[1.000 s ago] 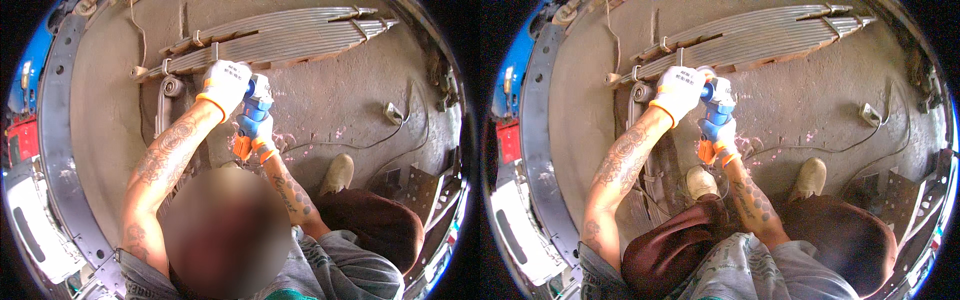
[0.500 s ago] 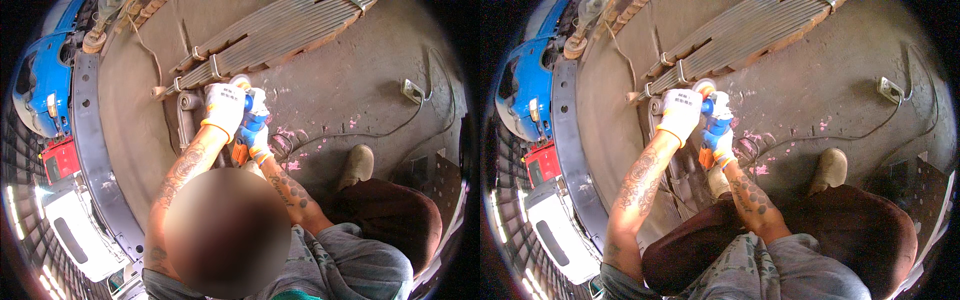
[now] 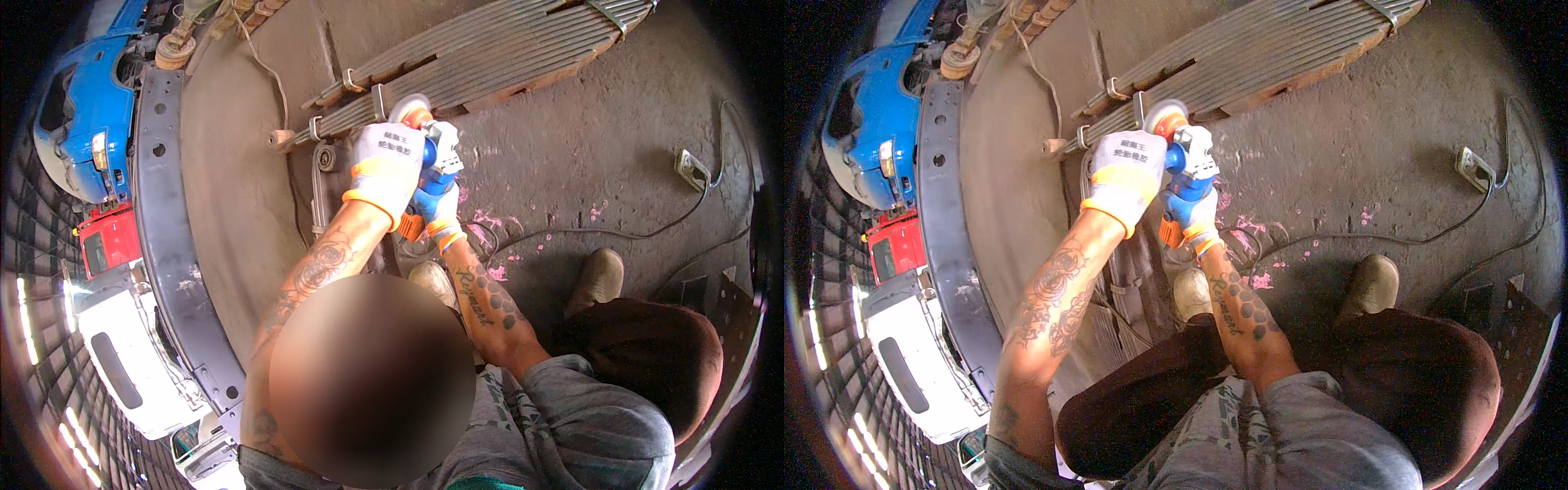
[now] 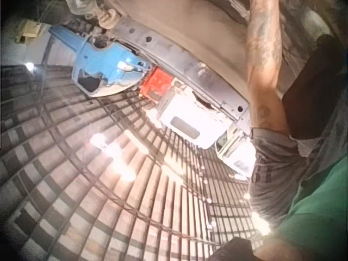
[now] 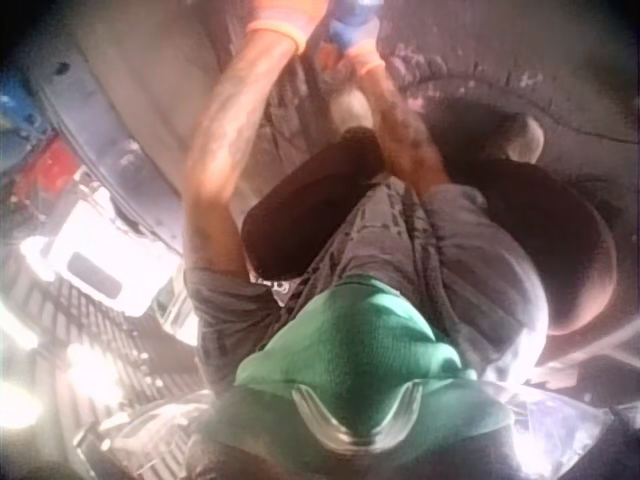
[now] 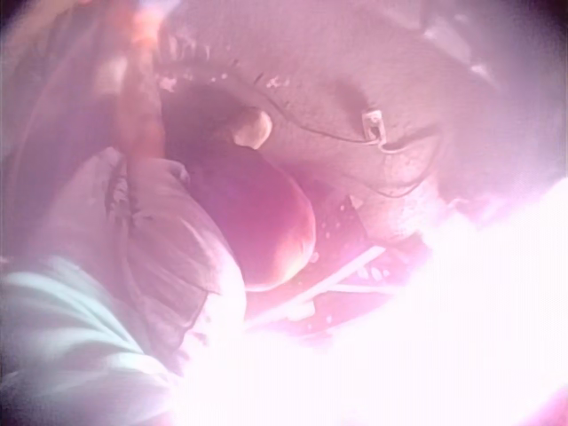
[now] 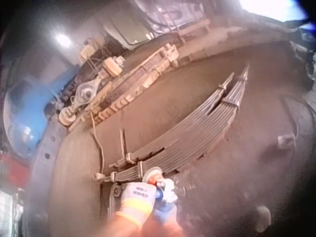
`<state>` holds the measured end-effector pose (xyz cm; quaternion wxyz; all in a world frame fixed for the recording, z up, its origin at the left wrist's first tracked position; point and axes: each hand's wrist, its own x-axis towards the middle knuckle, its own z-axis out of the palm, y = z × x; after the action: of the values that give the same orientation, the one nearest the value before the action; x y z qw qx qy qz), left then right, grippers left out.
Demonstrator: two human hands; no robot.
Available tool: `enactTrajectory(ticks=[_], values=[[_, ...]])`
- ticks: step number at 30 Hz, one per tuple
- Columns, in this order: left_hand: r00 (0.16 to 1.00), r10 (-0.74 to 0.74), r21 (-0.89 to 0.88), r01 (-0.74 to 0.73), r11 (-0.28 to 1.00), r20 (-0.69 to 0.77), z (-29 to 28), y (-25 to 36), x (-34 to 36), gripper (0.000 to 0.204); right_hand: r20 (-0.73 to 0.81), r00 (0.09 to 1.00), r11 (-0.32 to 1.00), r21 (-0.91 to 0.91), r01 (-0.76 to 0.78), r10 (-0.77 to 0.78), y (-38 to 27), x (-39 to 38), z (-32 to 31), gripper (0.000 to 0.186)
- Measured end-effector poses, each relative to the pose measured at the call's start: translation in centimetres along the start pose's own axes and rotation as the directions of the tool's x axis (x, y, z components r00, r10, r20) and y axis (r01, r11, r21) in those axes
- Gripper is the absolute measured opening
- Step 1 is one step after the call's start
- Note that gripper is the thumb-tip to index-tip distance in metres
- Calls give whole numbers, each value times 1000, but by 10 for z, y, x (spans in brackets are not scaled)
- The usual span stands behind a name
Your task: The person sits on the floor and uses an angle grinder to grind the ends of several metal rods. After finishing, the person stands up and walks away from the work area.
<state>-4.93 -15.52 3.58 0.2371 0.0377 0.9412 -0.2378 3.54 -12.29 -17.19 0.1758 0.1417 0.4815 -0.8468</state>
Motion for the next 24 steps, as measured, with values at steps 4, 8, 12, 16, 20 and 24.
enactTrajectory(ticks=[4, 8, 12, 16, 20, 24], values=[[996, 34, 7, -33, 999, -82, 14, 15, 11, 20, 6, 1000, 994, 110, -4, 4, 5, 1, -7, 34], [999, -10, 3, 10, 1000, -33, 11, 6, -3, 21, -8, 998, 993, 92, 70, -69, 17, -2, 8, 38], [1000, 28, -4, -28, 1000, 13, 22, 20, 7, 21, -10, 999, 992, 116, -44, 46, 30, -4, -13, 43], [995, -1, -16, -1, 1000, -104, 45, 18, 8, 19, -7, 998, 988, 142, -59, 61, 45, -9, -15, 49], [998, 20, 0, -20, 1000, -65, 26, 22, 4, 19, -25, 1000, 1000, -11, -4, 4, 28, -2, -12, 46], [992, 2, -58, -9, 998, -125, 3, 6, 4, 20, -25, 994, 994, -2, 111, -111, 4, 21, -5, 33]])
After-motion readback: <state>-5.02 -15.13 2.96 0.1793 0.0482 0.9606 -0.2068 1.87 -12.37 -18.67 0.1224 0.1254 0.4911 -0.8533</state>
